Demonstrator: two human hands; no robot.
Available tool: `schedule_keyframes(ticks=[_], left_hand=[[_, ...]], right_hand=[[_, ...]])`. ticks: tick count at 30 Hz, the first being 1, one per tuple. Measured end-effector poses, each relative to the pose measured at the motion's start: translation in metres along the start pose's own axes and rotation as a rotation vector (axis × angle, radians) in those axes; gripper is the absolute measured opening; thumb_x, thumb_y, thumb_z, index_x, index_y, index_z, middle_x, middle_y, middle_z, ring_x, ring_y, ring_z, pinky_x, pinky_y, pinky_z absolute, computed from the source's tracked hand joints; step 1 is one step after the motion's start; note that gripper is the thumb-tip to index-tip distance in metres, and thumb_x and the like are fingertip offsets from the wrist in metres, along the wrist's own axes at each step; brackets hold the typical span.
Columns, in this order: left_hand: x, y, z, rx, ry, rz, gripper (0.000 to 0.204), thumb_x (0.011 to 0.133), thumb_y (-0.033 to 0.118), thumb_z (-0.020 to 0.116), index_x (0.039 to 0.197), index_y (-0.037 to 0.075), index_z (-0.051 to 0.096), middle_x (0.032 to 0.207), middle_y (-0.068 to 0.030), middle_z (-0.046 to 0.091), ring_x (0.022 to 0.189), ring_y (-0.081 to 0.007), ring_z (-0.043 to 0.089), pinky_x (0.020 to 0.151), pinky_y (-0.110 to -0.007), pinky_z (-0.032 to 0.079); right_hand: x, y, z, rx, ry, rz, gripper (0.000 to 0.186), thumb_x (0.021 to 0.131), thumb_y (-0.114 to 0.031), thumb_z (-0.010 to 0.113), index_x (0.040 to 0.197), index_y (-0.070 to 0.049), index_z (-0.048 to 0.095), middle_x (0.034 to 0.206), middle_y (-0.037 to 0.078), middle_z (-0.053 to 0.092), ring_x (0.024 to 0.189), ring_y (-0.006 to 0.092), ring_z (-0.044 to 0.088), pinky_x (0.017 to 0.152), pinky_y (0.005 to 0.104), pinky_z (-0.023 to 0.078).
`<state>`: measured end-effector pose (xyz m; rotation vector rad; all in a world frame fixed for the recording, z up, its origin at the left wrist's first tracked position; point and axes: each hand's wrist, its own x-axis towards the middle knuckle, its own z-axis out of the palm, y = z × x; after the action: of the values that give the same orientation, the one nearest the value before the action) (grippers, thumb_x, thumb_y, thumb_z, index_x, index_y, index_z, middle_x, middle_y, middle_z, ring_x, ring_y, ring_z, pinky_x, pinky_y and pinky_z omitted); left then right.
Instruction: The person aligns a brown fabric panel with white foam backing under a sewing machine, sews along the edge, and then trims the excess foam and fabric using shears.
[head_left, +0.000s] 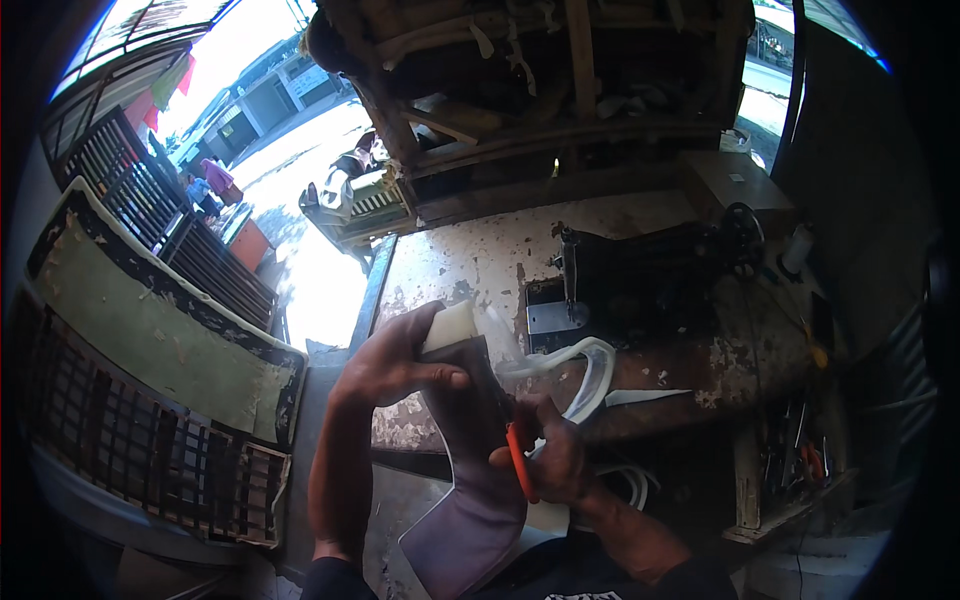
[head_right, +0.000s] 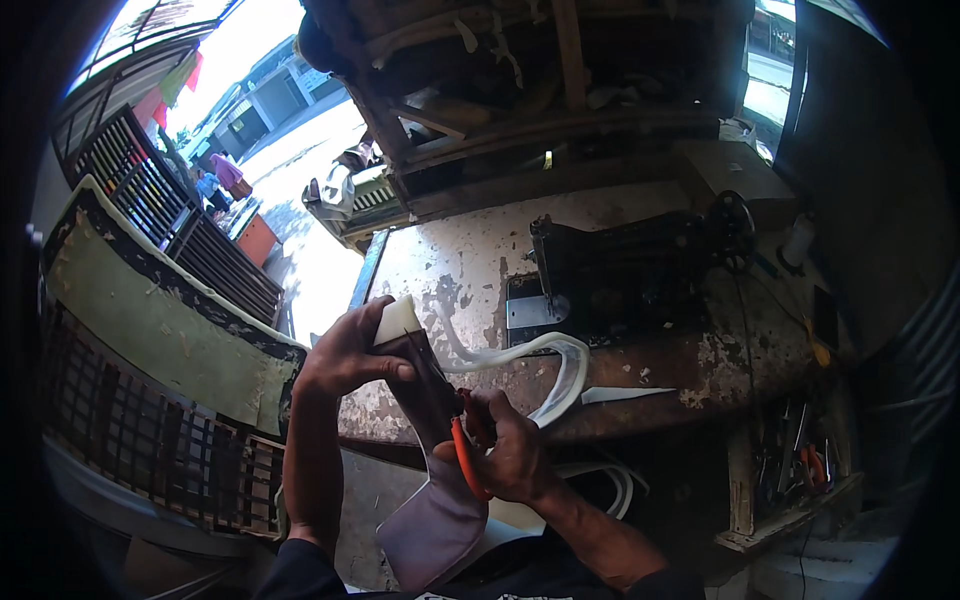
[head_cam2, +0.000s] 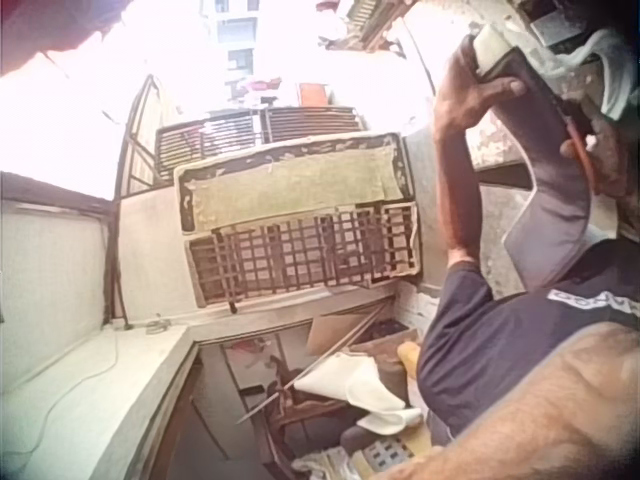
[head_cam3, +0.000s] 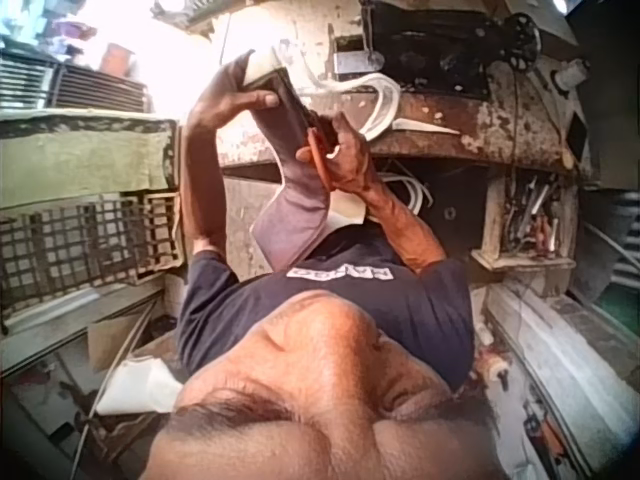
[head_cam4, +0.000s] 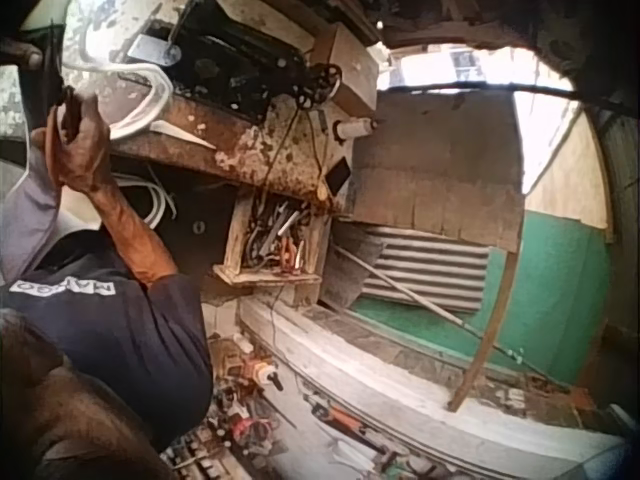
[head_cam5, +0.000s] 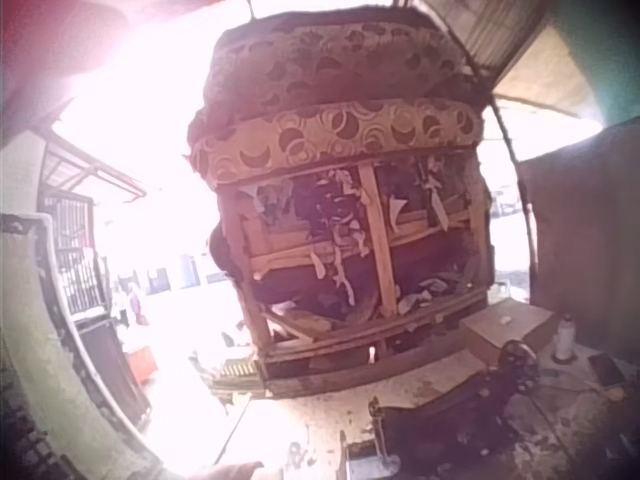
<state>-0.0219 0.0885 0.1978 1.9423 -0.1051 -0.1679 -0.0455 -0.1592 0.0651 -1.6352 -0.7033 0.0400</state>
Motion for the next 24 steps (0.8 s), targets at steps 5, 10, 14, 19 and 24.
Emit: schedule_keyframes(ticks=[5,10,14,19,24], left_hand=[[-0.004,-0.005,-0.003,0.151,0.024,0.028,0.069,0.064,0.031,0.103,0.109,0.003,0.059,0.095,0.0018,0.059,0.092,-0.0099,0.056,0.081,-0.029,0.048],[-0.006,-0.01,-0.003,0.237,-0.042,0.088,0.057,0.078,0.028,0.095,0.115,0.0,0.062,0.099,-0.0078,0.066,0.098,-0.0159,0.061,0.089,-0.036,0.051],[-0.005,-0.01,0.0,0.326,-0.03,0.07,0.06,0.078,0.028,0.095,0.119,0.0,0.062,0.103,-0.0087,0.067,0.1,-0.0165,0.062,0.091,-0.037,0.051],[-0.004,-0.012,0.013,0.093,-0.002,0.054,0.066,0.068,0.036,0.101,0.107,0.003,0.06,0.091,0.0002,0.057,0.09,-0.0112,0.054,0.08,-0.032,0.047],[-0.008,-0.014,0.01,0.142,0.005,0.051,0.064,0.067,0.034,0.101,0.107,0.003,0.061,0.092,-0.0005,0.06,0.091,-0.0115,0.055,0.081,-0.031,0.048]], right_hand=[[-0.01,0.003,0.001,0.304,-0.032,0.096,0.041,0.096,-0.032,0.08,0.114,-0.001,0.059,0.084,0.011,0.079,0.078,0.0146,0.076,0.069,0.0325,0.059],[-0.02,0.005,0.002,0.204,-0.019,0.084,0.036,0.099,-0.029,0.076,0.115,-0.002,0.058,0.081,0.012,0.079,0.078,0.0143,0.077,0.068,0.0305,0.059],[-0.021,0.004,0.004,0.168,0.006,0.086,0.039,0.097,-0.029,0.078,0.116,-0.003,0.058,0.079,0.01,0.078,0.075,0.0129,0.075,0.066,0.0307,0.058],[-0.013,0.007,0.006,0.087,0.043,0.014,0.049,0.09,-0.031,0.086,0.117,-0.003,0.056,0.076,0.005,0.068,0.068,0.0107,0.065,0.061,0.0324,0.053],[-0.013,0.011,0.007,0.072,0.032,0.04,0.056,0.085,-0.032,0.09,0.118,-0.002,0.057,0.076,0.005,0.062,0.069,0.0117,0.062,0.062,0.0328,0.053]])
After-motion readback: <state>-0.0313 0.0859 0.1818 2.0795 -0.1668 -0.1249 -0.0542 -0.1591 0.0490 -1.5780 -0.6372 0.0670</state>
